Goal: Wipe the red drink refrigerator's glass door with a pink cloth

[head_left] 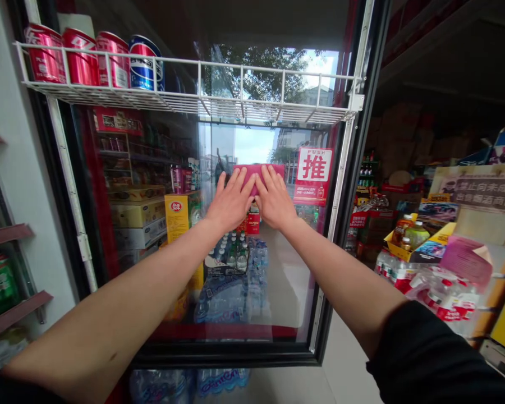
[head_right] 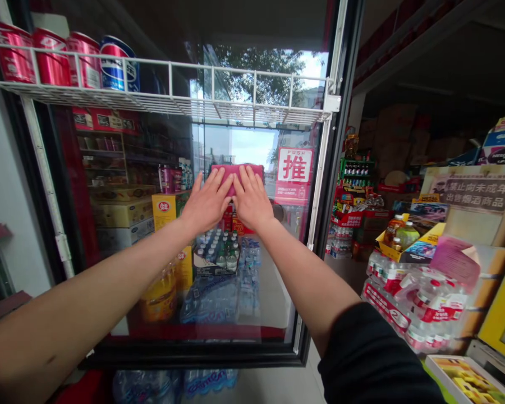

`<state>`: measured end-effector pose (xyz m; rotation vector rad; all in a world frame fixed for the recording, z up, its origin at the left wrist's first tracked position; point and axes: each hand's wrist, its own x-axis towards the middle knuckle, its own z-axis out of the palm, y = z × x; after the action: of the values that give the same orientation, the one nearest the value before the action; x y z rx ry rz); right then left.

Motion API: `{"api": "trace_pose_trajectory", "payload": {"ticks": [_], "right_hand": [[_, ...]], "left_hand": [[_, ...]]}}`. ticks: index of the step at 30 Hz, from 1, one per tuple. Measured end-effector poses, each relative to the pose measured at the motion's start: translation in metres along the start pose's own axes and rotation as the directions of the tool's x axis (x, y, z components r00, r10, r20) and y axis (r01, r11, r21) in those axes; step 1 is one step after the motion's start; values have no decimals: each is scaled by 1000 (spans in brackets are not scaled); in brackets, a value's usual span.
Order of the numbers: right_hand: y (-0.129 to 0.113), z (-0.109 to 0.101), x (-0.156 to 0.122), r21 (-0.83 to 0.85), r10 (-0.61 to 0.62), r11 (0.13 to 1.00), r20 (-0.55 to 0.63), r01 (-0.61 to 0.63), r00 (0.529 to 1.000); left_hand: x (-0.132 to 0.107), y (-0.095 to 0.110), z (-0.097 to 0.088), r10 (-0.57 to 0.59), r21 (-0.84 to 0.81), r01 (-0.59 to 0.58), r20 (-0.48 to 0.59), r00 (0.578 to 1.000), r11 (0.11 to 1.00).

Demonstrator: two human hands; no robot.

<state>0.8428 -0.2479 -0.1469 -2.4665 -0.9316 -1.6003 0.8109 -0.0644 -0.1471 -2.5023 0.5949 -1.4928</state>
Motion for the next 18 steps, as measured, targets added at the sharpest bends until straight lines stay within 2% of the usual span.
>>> {"api": "trace_pose_trajectory", "payload": {"ticks": [3, 6, 12, 18], "right_hand": [[-6, 9, 3, 10, 38, 999, -35, -38, 999], [-13, 27, -13, -8, 54, 998, -27, -54, 998], [-31, 61, -54, -52, 46, 998, 28, -45, 999], [-56, 85, -92, -61, 46, 997, 110, -39, 993]], "left_hand": [[2, -4, 1, -17, -30, 17, -4, 1000, 999], [-10, -3, 16, -31, -63, 30, -3, 1000, 998], [-53, 2, 52, -25, -70, 25, -3, 1000, 997], [-101, 10, 74, -43, -51, 45, 56, 998, 998]]}}
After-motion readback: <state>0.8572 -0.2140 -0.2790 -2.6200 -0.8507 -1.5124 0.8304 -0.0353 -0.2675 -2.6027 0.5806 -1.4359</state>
